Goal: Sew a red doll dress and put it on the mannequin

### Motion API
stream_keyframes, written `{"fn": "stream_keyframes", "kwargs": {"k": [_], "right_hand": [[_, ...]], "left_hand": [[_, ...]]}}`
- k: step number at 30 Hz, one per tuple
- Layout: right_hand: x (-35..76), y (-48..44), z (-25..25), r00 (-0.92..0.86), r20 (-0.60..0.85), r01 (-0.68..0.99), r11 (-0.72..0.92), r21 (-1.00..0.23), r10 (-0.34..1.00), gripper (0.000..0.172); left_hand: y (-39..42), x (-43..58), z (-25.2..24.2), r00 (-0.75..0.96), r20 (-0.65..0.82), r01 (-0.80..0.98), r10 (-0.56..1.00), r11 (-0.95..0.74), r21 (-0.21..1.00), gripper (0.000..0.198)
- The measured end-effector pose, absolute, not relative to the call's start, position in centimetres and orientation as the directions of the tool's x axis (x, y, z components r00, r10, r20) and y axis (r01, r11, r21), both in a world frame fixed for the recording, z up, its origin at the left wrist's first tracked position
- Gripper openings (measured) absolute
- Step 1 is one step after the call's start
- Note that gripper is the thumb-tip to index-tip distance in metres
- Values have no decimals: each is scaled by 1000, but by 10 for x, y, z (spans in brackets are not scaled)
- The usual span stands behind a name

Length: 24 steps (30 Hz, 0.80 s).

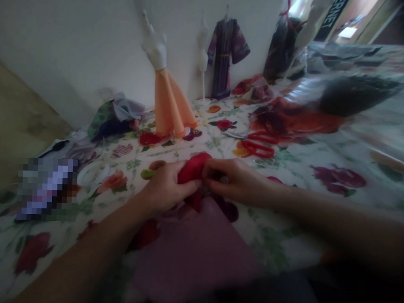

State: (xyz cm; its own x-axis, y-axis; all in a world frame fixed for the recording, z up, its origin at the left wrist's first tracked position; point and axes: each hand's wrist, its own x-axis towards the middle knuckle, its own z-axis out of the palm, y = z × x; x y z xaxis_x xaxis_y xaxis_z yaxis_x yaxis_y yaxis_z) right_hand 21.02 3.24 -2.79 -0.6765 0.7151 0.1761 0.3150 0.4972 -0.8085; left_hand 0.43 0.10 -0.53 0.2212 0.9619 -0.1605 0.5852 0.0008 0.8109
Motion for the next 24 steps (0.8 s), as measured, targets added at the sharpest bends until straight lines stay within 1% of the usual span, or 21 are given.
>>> {"fn": "stream_keyframes", "kwargs": {"k": [2, 5, 13, 17, 24], "right_hand": [[210, 32, -28, -680, 175, 315, 499, -807, 712, 4], [210, 32, -28, -685, 173, 318, 505, -803, 708, 4], [211, 33, -29, -706, 192, 298, 532, -793, 682, 6], [212, 33, -28, -715, 200, 293, 546, -784, 670, 4], [211, 32, -27, -699, 188, 309, 529, -791, 690, 4]], "left_hand": [[2, 4, -5, 223, -134, 633, 966, -39, 773, 21], [2, 5, -5, 215, -125, 673, 969, -54, 738, 17], [1, 4, -5, 237, -157, 615, 959, -23, 788, 15], [1, 4, -4, 241, -150, 612, 959, -30, 790, 16], [2, 3, -6, 235, -182, 597, 955, 5, 802, 20]]}}
